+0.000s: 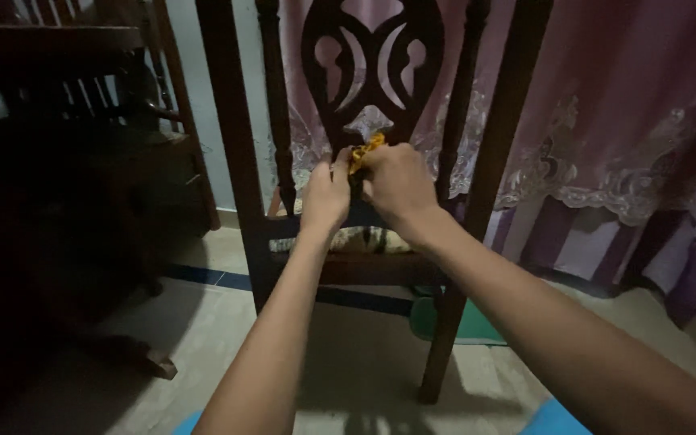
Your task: The person wipes a wooden chair back and legs with a yellow cloth, then wipes the surface of a round wooden dining table, and finally wipes another wooden chair. The person uses only the cloth to clean the furniture surfaces.
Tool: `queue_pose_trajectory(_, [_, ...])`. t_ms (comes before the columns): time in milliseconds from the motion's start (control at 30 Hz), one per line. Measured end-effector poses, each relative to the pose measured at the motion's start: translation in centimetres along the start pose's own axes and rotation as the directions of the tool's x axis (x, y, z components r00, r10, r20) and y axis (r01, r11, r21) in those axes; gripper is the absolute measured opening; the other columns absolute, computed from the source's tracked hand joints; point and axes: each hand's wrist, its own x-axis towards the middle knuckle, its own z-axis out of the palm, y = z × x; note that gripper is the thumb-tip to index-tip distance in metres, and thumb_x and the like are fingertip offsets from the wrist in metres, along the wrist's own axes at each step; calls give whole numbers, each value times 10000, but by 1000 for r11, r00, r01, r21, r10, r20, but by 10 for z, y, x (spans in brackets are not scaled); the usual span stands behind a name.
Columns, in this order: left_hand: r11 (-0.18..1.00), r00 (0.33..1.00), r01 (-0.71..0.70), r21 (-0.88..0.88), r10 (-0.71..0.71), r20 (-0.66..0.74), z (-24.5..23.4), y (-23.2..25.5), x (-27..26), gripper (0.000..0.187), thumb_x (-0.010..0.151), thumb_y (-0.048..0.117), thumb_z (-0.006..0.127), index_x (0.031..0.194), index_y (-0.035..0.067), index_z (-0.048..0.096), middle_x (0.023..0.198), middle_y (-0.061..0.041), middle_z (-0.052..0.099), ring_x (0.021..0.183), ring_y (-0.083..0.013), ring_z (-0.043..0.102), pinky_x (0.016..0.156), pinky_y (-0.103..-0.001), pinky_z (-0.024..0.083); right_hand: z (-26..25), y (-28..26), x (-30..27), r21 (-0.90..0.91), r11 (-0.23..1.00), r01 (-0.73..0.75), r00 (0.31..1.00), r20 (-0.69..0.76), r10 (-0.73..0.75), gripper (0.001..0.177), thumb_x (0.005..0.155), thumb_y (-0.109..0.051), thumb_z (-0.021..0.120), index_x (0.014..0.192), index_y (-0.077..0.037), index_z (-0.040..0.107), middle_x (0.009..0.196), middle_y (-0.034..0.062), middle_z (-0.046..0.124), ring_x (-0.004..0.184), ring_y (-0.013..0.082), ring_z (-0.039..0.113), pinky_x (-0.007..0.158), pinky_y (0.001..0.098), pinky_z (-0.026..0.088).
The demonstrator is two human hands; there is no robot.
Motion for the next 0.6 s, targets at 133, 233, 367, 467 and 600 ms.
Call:
queue_pose_trajectory(133, [994,997,-78,-75,77,-16,1,-5,3,592,1020,536,419,1318,65,621,1191,-275,690,1160,-457,626,970,-505,482,28,18,2,-170,977,125,989,-54,-136,63,838,-9,694,807,-1,748,807,227,705,799,413,704,779,522,556])
queue_pose_trajectory(233, [996,1000,-26,-82,26,-1,-3,2,0,598,1008,537,409,1377,95,572,1201,-280,660,1162,-475,590,950,-519,465,19,8,0,-177,978,107,983,-129,-130,96,801,58,659,820,3,734,829,237,703,832,430,701,770,525,557])
queue_pose_trajectory(367, [999,999,-34,-25,34,-10,4,-6,5,591,1034,530,405,1317,54,614,1210,-297,660,1182,-483,594,982,-518,467,-8,-9,-6,-45,998,-50,999,-4,50,196,728,37,704,917,15,753,849,255,707,821,415,714,769,491,572])
queue_pose_trajectory(467, [999,1000,-16,-40,16,-17,5,-6,1,594,1025,527,404,1316,52,612,1210,-292,662,1173,-479,595,976,-516,465,-9,-3,-17,-10,1000,24,1000,6,-24,289,677,39,741,961,-1,782,879,249,727,833,416,721,789,483,576])
queue_pose_trajectory(600, [994,1000,4,-106,-1,23,-9,7,-6,614,1008,534,387,1365,66,563,1175,-262,675,1104,-436,641,937,-504,469,-6,2,-10,-34,992,-121,974,190,126,240,808,29,693,1011,-61,784,881,185,755,768,322,776,767,408,621])
